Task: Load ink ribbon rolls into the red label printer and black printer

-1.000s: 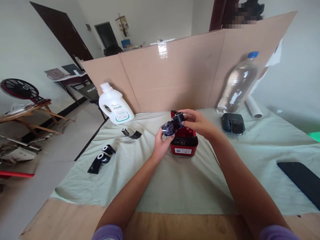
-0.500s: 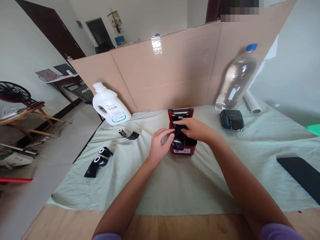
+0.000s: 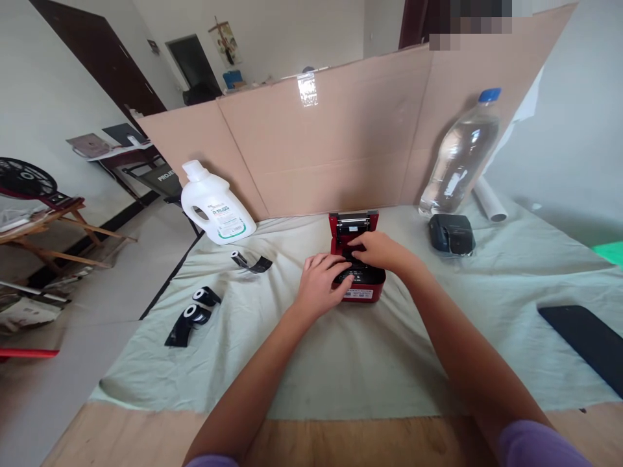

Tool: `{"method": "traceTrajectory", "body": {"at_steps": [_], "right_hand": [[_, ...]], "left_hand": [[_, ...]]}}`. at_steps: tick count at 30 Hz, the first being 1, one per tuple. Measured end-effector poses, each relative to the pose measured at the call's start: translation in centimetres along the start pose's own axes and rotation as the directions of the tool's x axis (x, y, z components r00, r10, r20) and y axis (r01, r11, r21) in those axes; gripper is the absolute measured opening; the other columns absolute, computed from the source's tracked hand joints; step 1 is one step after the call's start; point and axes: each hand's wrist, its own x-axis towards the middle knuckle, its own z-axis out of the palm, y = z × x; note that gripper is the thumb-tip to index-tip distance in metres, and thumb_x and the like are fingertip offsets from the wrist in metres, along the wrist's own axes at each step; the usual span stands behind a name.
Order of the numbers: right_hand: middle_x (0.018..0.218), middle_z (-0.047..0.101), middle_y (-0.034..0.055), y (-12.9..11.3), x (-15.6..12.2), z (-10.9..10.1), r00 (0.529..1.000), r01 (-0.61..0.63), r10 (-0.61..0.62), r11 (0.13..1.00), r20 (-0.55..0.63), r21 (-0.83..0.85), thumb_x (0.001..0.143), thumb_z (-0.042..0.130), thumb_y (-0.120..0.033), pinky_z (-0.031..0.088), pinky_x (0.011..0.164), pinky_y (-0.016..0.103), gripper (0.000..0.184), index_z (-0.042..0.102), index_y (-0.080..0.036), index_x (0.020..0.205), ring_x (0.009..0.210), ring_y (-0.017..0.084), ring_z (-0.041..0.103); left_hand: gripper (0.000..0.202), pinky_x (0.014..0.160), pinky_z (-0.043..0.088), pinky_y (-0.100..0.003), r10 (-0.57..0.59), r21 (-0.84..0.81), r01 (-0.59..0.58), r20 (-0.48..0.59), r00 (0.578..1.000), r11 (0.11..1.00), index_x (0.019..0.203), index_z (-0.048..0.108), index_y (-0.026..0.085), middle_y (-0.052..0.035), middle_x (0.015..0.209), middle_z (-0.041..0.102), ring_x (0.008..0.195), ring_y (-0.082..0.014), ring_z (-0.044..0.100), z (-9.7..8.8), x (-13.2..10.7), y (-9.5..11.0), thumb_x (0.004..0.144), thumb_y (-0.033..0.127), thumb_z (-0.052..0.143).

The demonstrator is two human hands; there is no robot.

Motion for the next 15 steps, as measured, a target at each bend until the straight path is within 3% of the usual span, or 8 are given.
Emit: {"method": "traceTrajectory", "body": {"at_steps": [2,4,6,7,8,12,15], "right_hand": [[0.078,0.074,0.0046,0.5,-0.7,-1.3,0.999,-0.019,0.022,0.995,-0.03,0.103,0.088,0.056,-0.029,0.046,0.076,0.032,0.024,0.078,-0.02,0.085,0.077,0.022,0.066],[0.074,0.071,0.0051,1.1,-0.8,-1.9,0.96,-0.072,0.111,0.985,-0.259,0.154,0.088,0.054,-0.035,0.045,0.072,0.032,0.028,0.074,-0.018,0.079,0.072,0.02,0.062],[0.089,0.071,0.0083,1.8,-0.2,-1.7,0.82,-0.1,0.206,0.97,-0.534,0.221,0.087,0.055,-0.037,0.046,0.077,0.034,0.026,0.071,-0.017,0.089,0.078,0.021,0.061],[0.096,0.071,0.0097,2.1,0.3,-1.4,0.762,-0.083,0.244,0.956,-0.6,0.283,0.086,0.055,-0.038,0.046,0.079,0.035,0.027,0.069,-0.017,0.096,0.081,0.021,0.061],[0.1,0.07,0.0102,2.4,0.9,-0.9,0.737,-0.045,0.273,0.932,-0.618,0.359,0.086,0.055,-0.04,0.047,0.08,0.035,0.03,0.067,-0.017,0.1,0.082,0.02,0.06],[0.084,0.066,0.0034,3.0,2.0,1.0,0.788,0.12,0.305,0.776,-0.535,0.619,0.088,0.049,-0.051,0.049,0.078,0.032,0.033,0.063,-0.02,0.088,0.078,0.018,0.059],[0.089,0.067,0.0044,3.5,0.7,2.6,0.791,0.116,0.357,0.71,-0.496,0.694,0.084,0.052,-0.048,0.05,0.086,0.034,0.031,0.065,-0.021,0.087,0.089,0.021,0.062]], "left_hand": [[0.026,0.101,0.038,-0.043,0.0,0.001,0.0,-0.014,1.0,1.0,0.114,0.072,0.027,-0.0038,0.123,0.07,0.117,-0.0229,0.058,-0.1,0.0,0.2,0.097,0.037,0.055],[0.024,0.099,0.039,-0.042,-0.008,0.001,0.008,-0.034,0.999,1.0,0.111,0.073,0.028,-0.004,0.121,0.07,0.115,-0.0228,0.058,-0.1,0.1,0.4,0.096,0.036,0.056],[0.02,0.097,0.04,-0.041,-0.033,0.0,0.033,-0.056,0.998,0.999,0.106,0.075,0.029,-0.0039,0.118,0.07,0.113,-0.0224,0.059,-0.2,0.1,0.6,0.095,0.033,0.058],[0.019,0.096,0.04,-0.04,-0.044,-0.001,0.044,-0.065,0.997,0.999,0.103,0.076,0.029,-0.0038,0.116,0.07,0.111,-0.0221,0.059,-0.2,0.2,0.6,0.094,0.032,0.059],[0.018,0.095,0.041,-0.04,-0.051,0.001,0.051,-0.071,0.996,0.999,0.1,0.076,0.029,-0.0037,0.114,0.07,0.109,-0.0219,0.059,-0.2,0.2,0.7,0.094,0.031,0.059],[0.018,0.09,0.041,-0.039,-0.038,0.033,0.04,-0.054,0.998,0.999,0.097,0.077,0.03,-0.004,0.102,0.067,0.099,-0.0209,0.059,-0.3,0.3,0.6,0.095,0.031,0.059],[0.019,0.087,0.041,-0.039,-0.016,0.069,0.017,-0.016,1.0,0.998,0.095,0.077,0.03,-0.0043,0.098,0.064,0.094,-0.0206,0.058,-0.9,0.3,0.5,0.094,0.032,0.059]]}}
